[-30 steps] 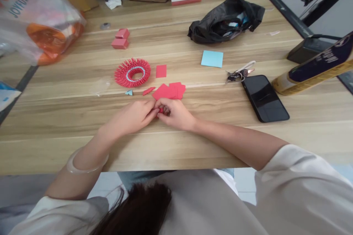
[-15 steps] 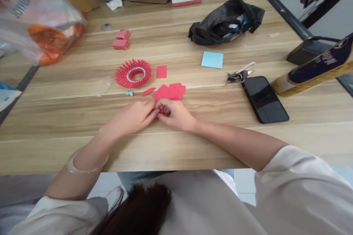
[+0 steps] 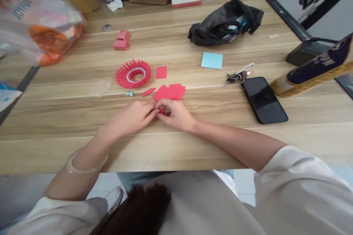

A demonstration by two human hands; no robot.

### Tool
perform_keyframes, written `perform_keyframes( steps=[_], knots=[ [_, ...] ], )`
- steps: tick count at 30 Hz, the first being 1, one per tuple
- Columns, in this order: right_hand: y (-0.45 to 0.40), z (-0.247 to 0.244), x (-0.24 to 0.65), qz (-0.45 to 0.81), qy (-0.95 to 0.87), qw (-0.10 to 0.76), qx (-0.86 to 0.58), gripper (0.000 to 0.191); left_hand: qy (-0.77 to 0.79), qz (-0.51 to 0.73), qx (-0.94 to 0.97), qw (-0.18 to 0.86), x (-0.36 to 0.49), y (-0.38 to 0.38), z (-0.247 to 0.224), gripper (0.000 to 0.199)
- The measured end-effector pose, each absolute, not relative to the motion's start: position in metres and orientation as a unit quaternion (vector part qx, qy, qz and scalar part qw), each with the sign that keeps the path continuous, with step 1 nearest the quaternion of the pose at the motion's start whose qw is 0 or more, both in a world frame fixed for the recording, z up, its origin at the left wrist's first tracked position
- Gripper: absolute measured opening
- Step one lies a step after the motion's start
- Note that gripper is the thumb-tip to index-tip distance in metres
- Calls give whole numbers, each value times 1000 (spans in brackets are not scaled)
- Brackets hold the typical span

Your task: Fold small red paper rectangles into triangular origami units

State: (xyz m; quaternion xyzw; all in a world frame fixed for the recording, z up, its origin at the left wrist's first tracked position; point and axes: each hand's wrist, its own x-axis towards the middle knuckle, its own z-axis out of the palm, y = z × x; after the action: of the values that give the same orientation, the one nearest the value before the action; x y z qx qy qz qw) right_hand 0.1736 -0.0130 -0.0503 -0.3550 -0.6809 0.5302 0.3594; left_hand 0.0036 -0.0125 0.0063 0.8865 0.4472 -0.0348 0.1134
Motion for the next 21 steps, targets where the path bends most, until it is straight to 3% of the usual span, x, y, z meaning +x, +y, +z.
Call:
perform_keyframes(
  steps=[14, 21],
  knots=[
    [-9, -46, 171, 616, -551, 443, -347, 12, 459, 130, 848, 231, 2, -7, 7, 38],
    [-8, -44, 172, 635, -512, 449, -365, 14, 471, 159, 831, 249, 1, -5, 5, 26]
  ],
)
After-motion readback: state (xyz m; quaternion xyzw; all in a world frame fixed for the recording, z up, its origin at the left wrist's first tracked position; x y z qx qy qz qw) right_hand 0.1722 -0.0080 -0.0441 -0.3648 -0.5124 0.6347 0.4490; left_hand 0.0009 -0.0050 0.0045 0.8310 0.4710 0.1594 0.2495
